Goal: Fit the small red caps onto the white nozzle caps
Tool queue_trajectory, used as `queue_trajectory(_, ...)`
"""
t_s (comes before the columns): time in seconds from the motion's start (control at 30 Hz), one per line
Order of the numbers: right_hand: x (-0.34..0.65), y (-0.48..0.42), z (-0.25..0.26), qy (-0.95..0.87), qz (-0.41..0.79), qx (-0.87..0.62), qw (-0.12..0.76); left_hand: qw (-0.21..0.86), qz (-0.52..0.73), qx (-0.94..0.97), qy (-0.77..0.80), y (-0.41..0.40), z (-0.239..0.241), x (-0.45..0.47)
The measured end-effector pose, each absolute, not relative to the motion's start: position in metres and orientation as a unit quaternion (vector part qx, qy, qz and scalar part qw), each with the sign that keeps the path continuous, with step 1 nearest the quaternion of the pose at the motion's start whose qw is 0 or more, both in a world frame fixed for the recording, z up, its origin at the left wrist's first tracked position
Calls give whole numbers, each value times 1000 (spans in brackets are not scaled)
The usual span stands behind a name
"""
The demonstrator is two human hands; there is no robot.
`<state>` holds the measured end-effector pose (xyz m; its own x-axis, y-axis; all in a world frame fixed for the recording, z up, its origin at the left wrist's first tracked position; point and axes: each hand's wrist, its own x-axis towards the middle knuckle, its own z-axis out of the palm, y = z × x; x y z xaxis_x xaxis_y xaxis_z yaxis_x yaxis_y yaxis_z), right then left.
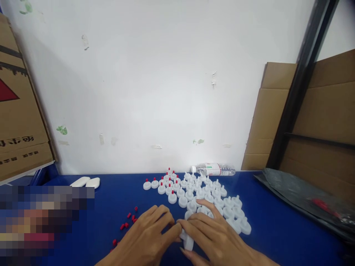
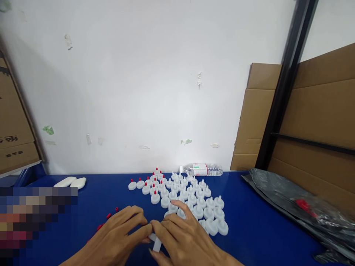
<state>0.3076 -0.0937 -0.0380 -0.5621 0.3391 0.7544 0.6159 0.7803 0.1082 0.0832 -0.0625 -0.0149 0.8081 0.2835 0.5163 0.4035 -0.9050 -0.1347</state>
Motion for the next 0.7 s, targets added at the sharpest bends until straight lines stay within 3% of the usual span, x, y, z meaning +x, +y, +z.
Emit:
queue_trajectory(0.5, 309, -105, -13, -837, -369, -228, 333, -266, -257, -891, -263, -66, -17, 68)
queue_trajectory(0.6, 324, -102, -5, -825, -372, -244, 348, -282, -261, -878, -285, -59, -6, 65)
queue_trajectory(0.7, 335, -94, -2, -815, -362, -280, 354, -233, -247, -887, -314, -50, 1, 62)
